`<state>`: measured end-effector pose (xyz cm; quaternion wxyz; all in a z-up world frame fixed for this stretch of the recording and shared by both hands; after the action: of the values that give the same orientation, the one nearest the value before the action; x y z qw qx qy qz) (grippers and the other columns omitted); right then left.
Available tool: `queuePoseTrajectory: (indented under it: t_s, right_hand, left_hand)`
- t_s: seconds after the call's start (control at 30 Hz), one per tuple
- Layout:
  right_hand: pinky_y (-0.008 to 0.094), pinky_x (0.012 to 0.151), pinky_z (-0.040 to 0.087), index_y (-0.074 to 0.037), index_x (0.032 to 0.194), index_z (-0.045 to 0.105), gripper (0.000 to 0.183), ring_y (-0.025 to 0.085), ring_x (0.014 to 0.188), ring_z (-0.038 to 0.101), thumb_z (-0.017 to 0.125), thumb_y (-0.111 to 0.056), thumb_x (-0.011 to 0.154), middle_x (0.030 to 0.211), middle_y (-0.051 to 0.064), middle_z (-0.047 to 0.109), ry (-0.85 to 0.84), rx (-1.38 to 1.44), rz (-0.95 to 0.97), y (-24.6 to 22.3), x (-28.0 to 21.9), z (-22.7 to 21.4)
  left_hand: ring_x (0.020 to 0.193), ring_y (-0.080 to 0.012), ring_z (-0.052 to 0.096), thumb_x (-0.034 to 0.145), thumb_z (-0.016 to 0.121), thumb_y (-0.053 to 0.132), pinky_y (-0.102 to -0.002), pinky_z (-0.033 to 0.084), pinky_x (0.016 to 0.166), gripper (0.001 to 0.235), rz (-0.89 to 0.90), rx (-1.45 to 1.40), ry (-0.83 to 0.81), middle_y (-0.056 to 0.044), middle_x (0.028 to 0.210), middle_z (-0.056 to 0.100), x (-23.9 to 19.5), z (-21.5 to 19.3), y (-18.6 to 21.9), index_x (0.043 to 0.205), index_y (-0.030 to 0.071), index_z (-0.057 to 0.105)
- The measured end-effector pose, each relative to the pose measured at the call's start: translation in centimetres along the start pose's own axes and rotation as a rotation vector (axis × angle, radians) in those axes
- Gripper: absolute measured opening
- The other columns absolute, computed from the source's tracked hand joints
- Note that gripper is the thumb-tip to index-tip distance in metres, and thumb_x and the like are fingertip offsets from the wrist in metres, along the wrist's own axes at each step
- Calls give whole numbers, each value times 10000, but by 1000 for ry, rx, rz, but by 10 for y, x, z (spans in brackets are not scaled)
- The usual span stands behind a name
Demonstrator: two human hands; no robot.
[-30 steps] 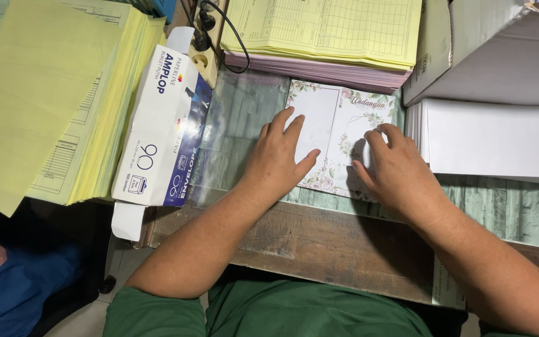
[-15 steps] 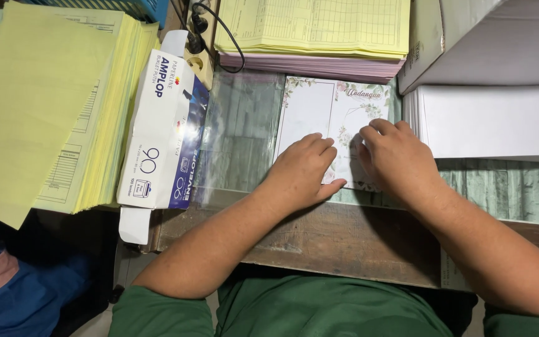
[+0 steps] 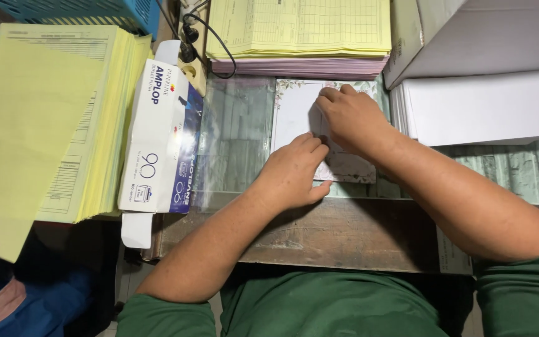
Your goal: Fold printed invitation cards along pre-scored lines and stack them on the table.
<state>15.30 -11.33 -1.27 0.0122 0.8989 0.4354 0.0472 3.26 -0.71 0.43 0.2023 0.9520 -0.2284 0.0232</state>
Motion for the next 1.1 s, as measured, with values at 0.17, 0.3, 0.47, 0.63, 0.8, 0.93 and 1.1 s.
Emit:
queuePoseTrajectory:
  t_s: [0.17,0.3,0.47,0.63,0.8,0.93,1.1]
  right_hand:
    - [481,741,625,-30,1170,720,427,392,1039,689,560,2,776,1227,153,700,-7,154,24,9,1,-7]
    - [569,919,565,32,1335,601,578,499,1195,603,553,91,762,1372,250,591,108,383,-42,6,-41,-49]
    - [531,1078,486,53,1354,577,587,482,1250,576,550,133,773,1284,253,622,332,513,-72,42,-114,-91]
    - [421,913,504,53,1262,765,216,324,1016,697,642,36,1086,1198,173,770,492,194,448,157,-229,-96]
    - [573,974,420,155,1487,572,604,551,1190,540,726,-233,1049,1353,409,563,176,145,1006,222,-322,-48]
    - [578,954,429,94,1529,566,793,522,1215,530,828,-318,904,1349,375,590,79,172,1077,213,-343,-34]
    - [474,949,454,104,1453,648,479,399,1143,573,732,-58,1010,1273,268,662,300,306,952,202,-375,-22]
  left_hand:
    - [1211,-374,631,835,667,416,-437,566,935,540,-7,33,-37,-196,1108,686,4,3,-2,1172,-6,677]
    - [1182,-388,636,869,630,387,-473,548,932,510,42,41,-4,-207,1107,681,10,15,-11,1192,-6,666]
    - [1131,-364,652,907,557,336,-481,538,903,439,47,24,98,-161,1104,686,10,12,-13,1239,64,649]
    - [1012,-279,614,903,617,195,-496,457,871,205,19,2,204,-13,1027,738,15,0,-7,1070,103,694]
    - [1006,-253,636,911,636,149,-440,426,900,212,92,26,333,-18,1030,734,17,-20,9,1109,97,693]
    - [990,-242,649,912,645,143,-472,408,978,207,119,7,334,-16,1008,734,15,-24,13,1106,93,696]
    - [980,-234,667,929,660,155,-553,349,1113,176,129,-42,335,-9,1010,747,15,-21,10,1085,90,711]
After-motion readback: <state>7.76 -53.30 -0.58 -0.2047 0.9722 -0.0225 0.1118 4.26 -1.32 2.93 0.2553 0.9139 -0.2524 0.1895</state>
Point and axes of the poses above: each hand's wrist, its own x-axis towards the middle knuckle, its own z-axis out of the palm, y = z × x, the point moved 4 cm from there along x, towards the middle knuckle
